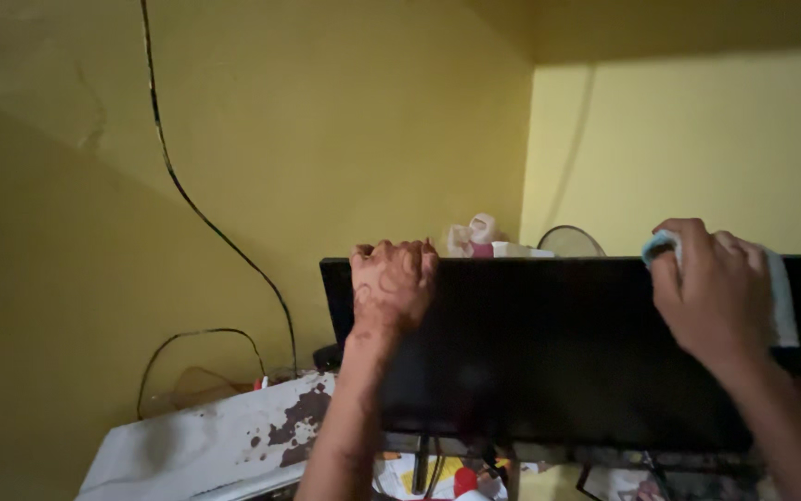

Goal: The person cleans various electronic and household items including a monitor, a calculator, a remote, and a small speaker using a cloth.

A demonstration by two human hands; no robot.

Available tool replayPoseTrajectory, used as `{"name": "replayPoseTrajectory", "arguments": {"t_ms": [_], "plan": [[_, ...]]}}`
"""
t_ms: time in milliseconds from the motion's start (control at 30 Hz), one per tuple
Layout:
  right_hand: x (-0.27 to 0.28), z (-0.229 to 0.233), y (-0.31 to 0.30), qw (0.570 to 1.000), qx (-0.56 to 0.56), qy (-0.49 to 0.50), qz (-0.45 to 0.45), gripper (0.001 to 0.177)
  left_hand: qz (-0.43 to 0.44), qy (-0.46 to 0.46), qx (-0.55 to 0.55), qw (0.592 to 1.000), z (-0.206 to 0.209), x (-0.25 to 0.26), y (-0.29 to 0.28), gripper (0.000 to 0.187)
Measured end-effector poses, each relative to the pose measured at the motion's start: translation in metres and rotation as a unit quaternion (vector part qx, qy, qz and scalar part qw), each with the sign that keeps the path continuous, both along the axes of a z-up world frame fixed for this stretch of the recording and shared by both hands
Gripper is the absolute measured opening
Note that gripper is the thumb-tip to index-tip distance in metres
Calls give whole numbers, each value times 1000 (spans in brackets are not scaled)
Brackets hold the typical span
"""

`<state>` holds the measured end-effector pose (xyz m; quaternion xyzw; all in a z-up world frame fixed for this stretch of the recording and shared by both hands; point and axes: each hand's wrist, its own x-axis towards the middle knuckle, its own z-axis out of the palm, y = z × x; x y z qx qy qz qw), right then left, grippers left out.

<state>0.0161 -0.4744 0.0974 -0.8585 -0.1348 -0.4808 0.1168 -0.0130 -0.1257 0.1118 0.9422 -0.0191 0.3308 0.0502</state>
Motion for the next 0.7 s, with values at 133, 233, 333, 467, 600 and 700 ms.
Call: {"name": "replayPoseTrajectory", "arguments": {"t_ms": [133,233,333,467,600,700], "plan": [[9,-14,-4,999,-13,-16,-41,30,-14,-69,0,998,-7,4,2,32],[19,-25,-7,996,-27,-57,-66,27,-34,-81,-6,996,-12,6,3,30],[33,-39,-10,995,-11,-54,-86,19,-51,-138,3,989,-10,6,3,30],[42,-42,2,994,29,-55,-87,15,-41,-70,2,997,-5,2,2,27],[13,-10,51,994,43,-35,-95,17,-22,-60,-35,997,1,2,-1,29],[-11,5,115,1000,12,-25,-13,26,-42,-92,-53,993,-1,2,0,29]]}}
